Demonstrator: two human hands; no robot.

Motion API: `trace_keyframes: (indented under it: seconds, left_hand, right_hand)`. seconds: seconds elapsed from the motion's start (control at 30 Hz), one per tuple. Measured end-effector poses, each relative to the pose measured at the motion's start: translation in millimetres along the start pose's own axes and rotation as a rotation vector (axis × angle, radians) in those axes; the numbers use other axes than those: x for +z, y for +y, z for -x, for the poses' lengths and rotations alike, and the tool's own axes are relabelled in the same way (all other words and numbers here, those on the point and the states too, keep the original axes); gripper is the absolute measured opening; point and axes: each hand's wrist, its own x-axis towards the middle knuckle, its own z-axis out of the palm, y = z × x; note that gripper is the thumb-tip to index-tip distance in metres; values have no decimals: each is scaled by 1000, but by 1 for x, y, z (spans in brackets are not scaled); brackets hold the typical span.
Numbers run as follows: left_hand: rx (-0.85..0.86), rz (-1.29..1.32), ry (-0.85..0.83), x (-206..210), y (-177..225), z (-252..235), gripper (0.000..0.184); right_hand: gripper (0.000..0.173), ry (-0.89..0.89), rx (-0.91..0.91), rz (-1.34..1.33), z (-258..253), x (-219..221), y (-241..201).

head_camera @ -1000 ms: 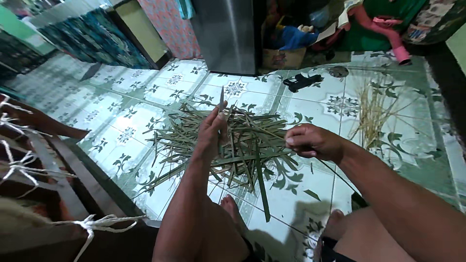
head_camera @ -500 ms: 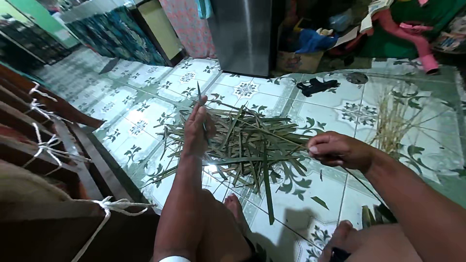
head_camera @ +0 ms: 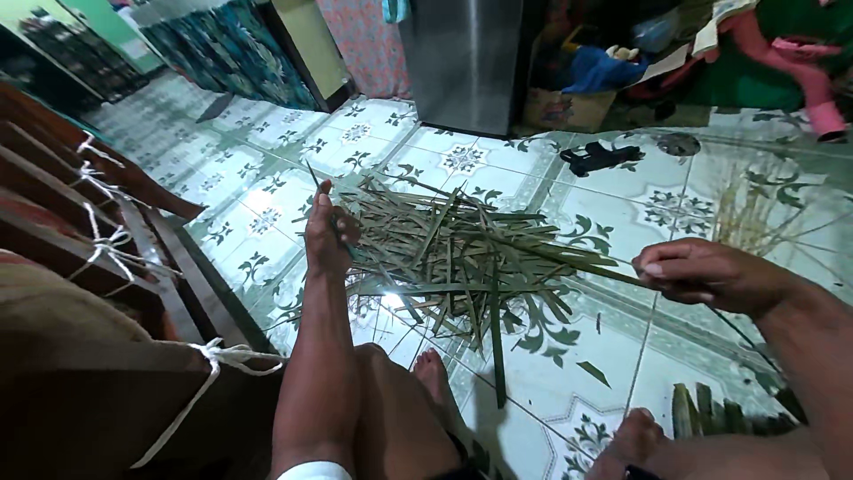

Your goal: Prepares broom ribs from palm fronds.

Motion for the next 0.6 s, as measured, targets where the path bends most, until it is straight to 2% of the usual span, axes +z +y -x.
trace_keyframes:
  seconds: [0.23,0.3,0.37,0.43,0.5,0.53,0.6]
  left_hand:
    - [-110,-5,358,-19,-18,-15,26]
    - [-122,-107,389,-22,-24,-18,27]
    - [-132,-396,295,-24,-34,-16,35]
    - [-180,-763,63,-21,-47,-13,36]
    - [-310,-1092,-193,-7,-56,-12,34]
    - [-352,-1176,-279,3,-61,-11,33]
    - [-351,-1191,-346,22,-69,-10,34]
  right_hand:
    - [13,268,30,61,8,-14,2]
    - [13,311,26,64,6,-15,2]
    - [12,390,24,137,3,-11,-1]
    - [18,466,18,263,-3,-3,-3]
    - [24,489,29,357,-9,6,-6]
    - [26,496,33,399,-12,10,-8]
    - [29,505,28,487,-17,21,-12]
